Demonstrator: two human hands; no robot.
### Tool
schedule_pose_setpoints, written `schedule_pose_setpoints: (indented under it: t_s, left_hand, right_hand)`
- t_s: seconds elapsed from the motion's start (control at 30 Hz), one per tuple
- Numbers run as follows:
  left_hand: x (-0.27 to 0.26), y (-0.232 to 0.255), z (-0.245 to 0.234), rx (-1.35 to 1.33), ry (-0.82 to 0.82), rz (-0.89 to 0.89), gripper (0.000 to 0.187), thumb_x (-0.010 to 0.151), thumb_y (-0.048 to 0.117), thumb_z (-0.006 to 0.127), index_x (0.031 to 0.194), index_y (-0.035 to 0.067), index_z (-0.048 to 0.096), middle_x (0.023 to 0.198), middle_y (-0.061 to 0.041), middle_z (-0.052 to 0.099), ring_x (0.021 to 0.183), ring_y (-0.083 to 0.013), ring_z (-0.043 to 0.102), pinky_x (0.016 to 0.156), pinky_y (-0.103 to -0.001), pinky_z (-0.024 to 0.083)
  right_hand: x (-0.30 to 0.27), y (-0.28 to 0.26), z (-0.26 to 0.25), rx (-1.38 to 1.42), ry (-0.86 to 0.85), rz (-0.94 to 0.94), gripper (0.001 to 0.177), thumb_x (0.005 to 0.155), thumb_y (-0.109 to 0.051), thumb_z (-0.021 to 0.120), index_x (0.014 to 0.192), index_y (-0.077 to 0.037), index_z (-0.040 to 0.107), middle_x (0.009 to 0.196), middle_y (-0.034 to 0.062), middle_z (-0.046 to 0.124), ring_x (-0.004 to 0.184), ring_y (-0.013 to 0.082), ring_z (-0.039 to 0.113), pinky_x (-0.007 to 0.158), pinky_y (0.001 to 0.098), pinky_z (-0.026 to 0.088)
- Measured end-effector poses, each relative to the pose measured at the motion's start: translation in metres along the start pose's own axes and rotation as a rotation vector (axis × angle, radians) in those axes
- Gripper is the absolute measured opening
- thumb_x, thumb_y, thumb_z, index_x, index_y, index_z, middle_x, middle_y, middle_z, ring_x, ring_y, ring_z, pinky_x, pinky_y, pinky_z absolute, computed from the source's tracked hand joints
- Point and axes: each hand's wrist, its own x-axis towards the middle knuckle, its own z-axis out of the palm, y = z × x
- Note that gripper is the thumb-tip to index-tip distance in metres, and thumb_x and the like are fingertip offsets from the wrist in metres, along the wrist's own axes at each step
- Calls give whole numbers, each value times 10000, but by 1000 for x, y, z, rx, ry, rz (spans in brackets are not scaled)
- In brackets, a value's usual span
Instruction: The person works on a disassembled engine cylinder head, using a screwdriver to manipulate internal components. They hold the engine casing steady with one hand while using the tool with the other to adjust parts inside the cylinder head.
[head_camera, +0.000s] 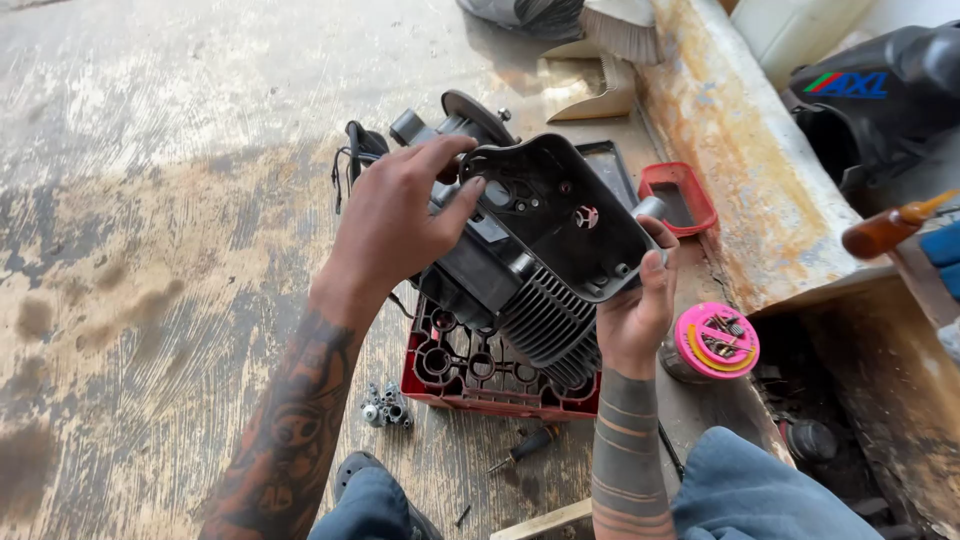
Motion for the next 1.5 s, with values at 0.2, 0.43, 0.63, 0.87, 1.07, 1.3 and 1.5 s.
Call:
schedule_pose_setpoints:
  t_s: [0.2, 0.43, 0.63, 0.87, 1.07, 1.3, 1.5]
  left_hand:
    - [-9, -28, 19, 203, -26, -24, 353, 877, 145, 652, 1228, 185, 663, 878, -58, 744, 909, -294, 759, 1085, -429, 434]
    - [-7, -30, 21, 257, -56, -39, 362, 833, 144, 625, 1182, 233, 658, 886, -20, 727, 923, -265, 747, 1079, -448, 387]
    - [-7, -27, 21, 301, -43, -68, 419, 808, 141, 618, 1217, 232, 639, 902, -36, 713, 910, -272, 737, 1074, -481, 344]
    - [-7, -30, 25, 384, -34, -34, 373, 802, 158, 628, 1166, 230, 669, 859, -20, 675, 859, -259, 714, 1001, -460, 394]
    - [-7, -32, 27, 424, -28, -20, 348, 806, 189, 613, 1143, 226, 695, 858, -15, 648, 851, -246, 694, 964, -440, 398]
    - [-6, -30, 26, 418, -51, -36, 359, 822, 191, 610, 1159, 218, 732, 861, -35, 662, 863, -267, 695, 946, -443, 411]
    - [-7, -31, 27, 408, -65, -21, 395, 859, 172, 592, 1232, 234, 705, 866, -30, 655, 889, -265, 694, 960, -446, 412]
  right_hand:
    - [-5, 10, 5, -101, -9, -14, 416, 1038, -350, 502, 1328, -54, 473, 1185, 179, 663, 1067, 216, 689, 978, 399, 625]
    - [-6, 7, 13, -160, -35, 4, 408, 1054, -354, 465, 1324, -49, 447, 1164, 171, 648, 1061, 202, 682, 975, 389, 624]
    - [-11, 6, 24, -269, -54, -35, 376, 1081, -356, 418, 1314, -64, 448, 1163, 133, 611, 1054, 157, 614, 989, 350, 583]
    - [-9, 9, 13, -330, -59, -68, 326, 1076, -280, 421, 1286, -36, 476, 1141, 135, 597, 1036, 168, 602, 962, 340, 576]
    - [-9, 7, 15, -391, -75, -106, 302, 1086, -216, 405, 1260, 7, 512, 1108, 119, 562, 1023, 167, 595, 950, 344, 581]
    - [-11, 5, 17, -404, -60, -147, 296, 1100, -209, 423, 1251, 16, 542, 1113, 105, 562, 1052, 148, 595, 961, 340, 581]
    - [-13, 0, 29, -481, -81, -236, 270, 1108, -209, 431, 1221, 11, 539, 1224, 146, 548, 1152, 180, 560, 1042, 368, 515]
